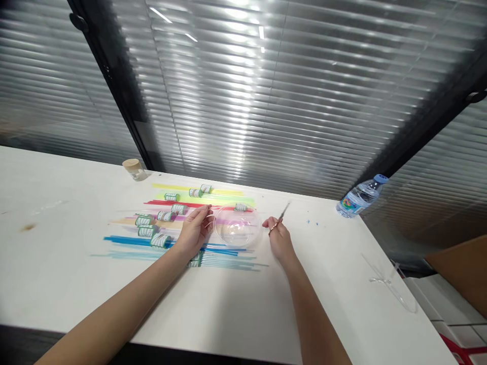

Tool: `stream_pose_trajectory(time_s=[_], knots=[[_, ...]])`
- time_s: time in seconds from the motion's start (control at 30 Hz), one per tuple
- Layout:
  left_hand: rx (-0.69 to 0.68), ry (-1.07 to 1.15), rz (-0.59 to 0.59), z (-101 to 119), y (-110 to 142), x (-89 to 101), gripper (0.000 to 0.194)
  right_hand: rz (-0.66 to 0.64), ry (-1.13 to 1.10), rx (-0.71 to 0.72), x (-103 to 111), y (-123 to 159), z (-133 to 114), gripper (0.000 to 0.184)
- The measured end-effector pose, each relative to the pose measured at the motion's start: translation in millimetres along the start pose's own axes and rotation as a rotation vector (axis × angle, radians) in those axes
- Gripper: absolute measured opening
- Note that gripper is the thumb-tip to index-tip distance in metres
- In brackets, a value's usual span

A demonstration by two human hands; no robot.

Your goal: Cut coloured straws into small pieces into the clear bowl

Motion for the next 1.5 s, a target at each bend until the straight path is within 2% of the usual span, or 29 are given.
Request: stream_pose_trajectory(time_s=[0.1,0.17,0.27,0.37,0.47,0.6,0.7,0.83,0.93,1.07,1.13,1.2,1.27,1.33,1.43,1.5], knots=[[0.035,-0.001,0.003,-2,1,0.3,0.043,-0.098,0.123,-0.086,10,3,2,0.058],[0.034,-0.089,-0.018,-3,1,0.3,0.041,-0.163,0.159,-0.116,15,4,3,0.055],[0.023,-0.268,-0.067,-5,2,0.0,0.036,-0.211,0.115,-0.135,18,3,5,0.043],[-0.010,-0.374,-0.097,-6,2,-0.6,0.034,-0.198,0.039,-0.100,14,0,5,0.036],[-0.065,-0.427,-0.109,-5,2,-1.6,0.035,-0.114,0.114,0.005,11,-1,0,0.034],[-0.116,-0.483,-0.097,-3,3,-1.2,0.040,0.122,0.500,0.053,15,2,-4,0.030],[-0.125,-0.479,-0.090,-2,3,-0.3,0.043,0.161,0.592,0.116,15,2,-5,0.032],[-0.137,-0.419,-0.056,-1,4,0.7,0.048,0.194,0.438,0.194,14,1,-6,0.028],[-0.122,-0.384,-0.031,-2,5,0.8,0.049,0.207,0.158,0.267,13,1,-5,0.022],[-0.037,-0.253,-0.026,-6,4,0.7,0.047,0.169,-0.180,0.293,8,6,-10,0.028],[0.017,-0.163,-0.010,-9,2,1.5,0.045,0.112,-0.294,0.262,5,10,-15,0.034],[0.046,-0.103,0.009,-10,1,2.4,0.043,-0.010,-0.416,0.176,2,14,-21,0.041],[0.062,-0.073,0.015,-11,1,2.7,0.042,-0.220,-0.543,0.068,-3,20,-26,0.049],[0.072,-0.052,0.004,-11,1,2.2,0.041,-0.488,-0.637,-0.004,-10,28,-30,0.060],[0.088,-0.012,-0.010,-12,2,1.4,0.041,-0.828,-0.591,-0.099,-20,42,-30,0.071],[0.095,0.012,-0.015,-12,2,1.2,0.040,-0.912,-0.482,-0.172,-26,47,-24,0.075]])
Point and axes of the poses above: each hand's wrist, its own y-axis away from the middle knuckle, its own x-axis out of the back of the hand, z = x × y, the point moved 4 cm from there along -y, towards the middle knuckle, and after that the axes turned 2 degrees about -z, right-handed, at the moved point
